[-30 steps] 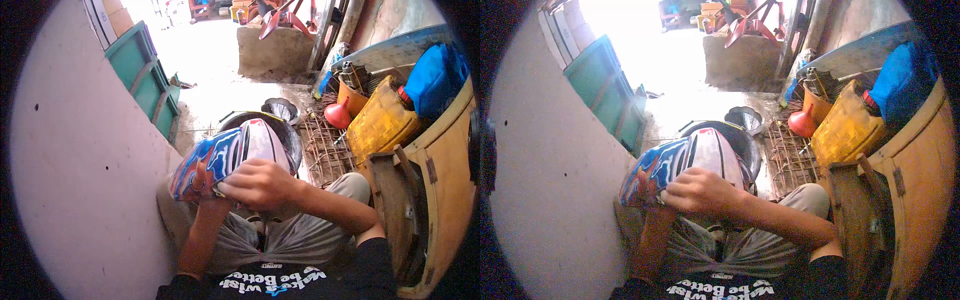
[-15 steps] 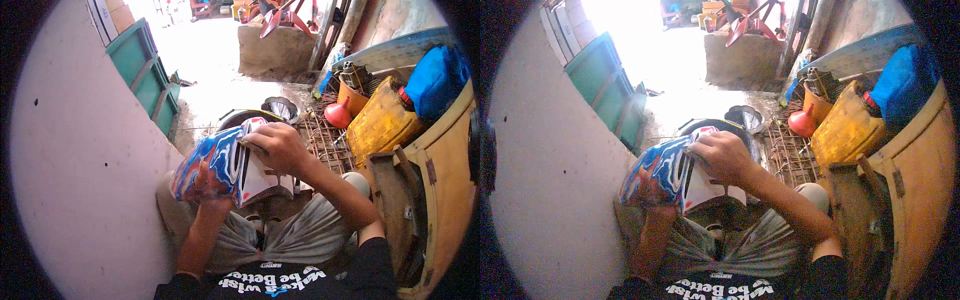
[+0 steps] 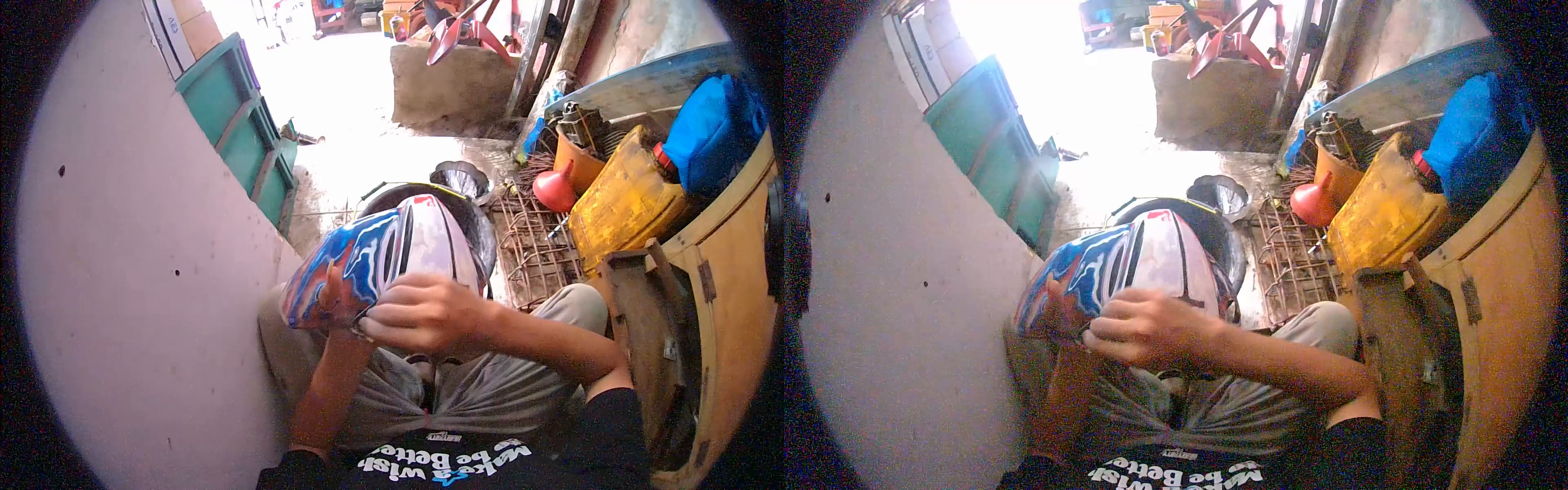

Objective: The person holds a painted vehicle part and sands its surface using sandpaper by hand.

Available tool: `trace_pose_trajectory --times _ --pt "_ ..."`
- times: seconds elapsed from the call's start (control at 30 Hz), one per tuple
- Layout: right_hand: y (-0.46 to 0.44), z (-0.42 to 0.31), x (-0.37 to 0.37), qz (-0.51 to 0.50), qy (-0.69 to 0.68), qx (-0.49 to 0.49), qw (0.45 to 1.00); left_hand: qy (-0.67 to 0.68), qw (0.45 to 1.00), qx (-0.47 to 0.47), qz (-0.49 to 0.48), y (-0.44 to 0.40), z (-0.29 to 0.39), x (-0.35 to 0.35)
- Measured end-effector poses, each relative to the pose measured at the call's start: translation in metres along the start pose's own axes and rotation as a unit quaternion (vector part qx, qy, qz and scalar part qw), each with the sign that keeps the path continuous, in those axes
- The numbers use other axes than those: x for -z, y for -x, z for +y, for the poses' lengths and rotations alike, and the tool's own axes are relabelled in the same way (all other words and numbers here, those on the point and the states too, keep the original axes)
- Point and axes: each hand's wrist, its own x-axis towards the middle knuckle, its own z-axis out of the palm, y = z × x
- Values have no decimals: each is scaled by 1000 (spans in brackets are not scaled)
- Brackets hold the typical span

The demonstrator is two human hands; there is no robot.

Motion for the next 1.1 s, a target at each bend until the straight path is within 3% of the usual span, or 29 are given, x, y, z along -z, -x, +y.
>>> trace_pose_trajectory --times 0.07,0.1,0.13,0.23,0.27,0.33,0.43,0.53,0.57,0.6,0.67,0.73,0.8,0.87,0.93,1.0,1.07,1.1 --pt "18 36 0 32 23 -87 995 -32 998 -47 23 2 -5 -47" --pt "27 57 13 -27 82 -171 982 -32 998 -56 22 -1 -6 -61" --pt "29 69 21 22 112 -197 974 -29 997 -54 37 3 -10 -58" --pt "20 31 3 -10 95 -114 989 -64 995 -60 52 2 -13 -41" --pt "6 11 -1 13 -14 -26 999 -59 996 -53 45 -1 -10 -35" --pt "2 9 1 25 -33 10 999 -53 997 -42 41 0 -7 -42" --pt "24 66 25 -47 115 -219 968 -55 995 -54 57 6 -10 -62" --pt "22 40 1 -1 100 -132 986 -95 992 -71 32 1 -6 -53" --pt "10 18 -4 34 -10 -73 997 -133 987 -84 5 -1 -3 -35" --pt "3 -2 -9 37 -34 -25 998 -69 994 -62 61 -3 -1 -32" --pt "10 20 -7 47 -18 -58 997 -81 995 -45 40 3 -3 -28" --pt "19 56 21 -32 90 -189 977 -60 996 -38 56 8 -6 -36" --pt "30 67 16 -11 125 -192 973 -27 995 -33 89 15 -9 -37" --pt "18 32 3 22 77 -153 985 -10 995 -32 96 10 -8 -39" --pt "6 11 -2 14 12 -56 998 -18 996 -36 74 4 -7 -40" --pt "13 31 3 23 7 -102 995 -40 998 -40 36 -1 -4 -41" --pt "20 60 23 -38 102 -192 975 -44 998 -43 26 1 -6 -43" --pt "22 59 24 -53 111 -189 974 -40 998 -43 35 4 -8 -46"
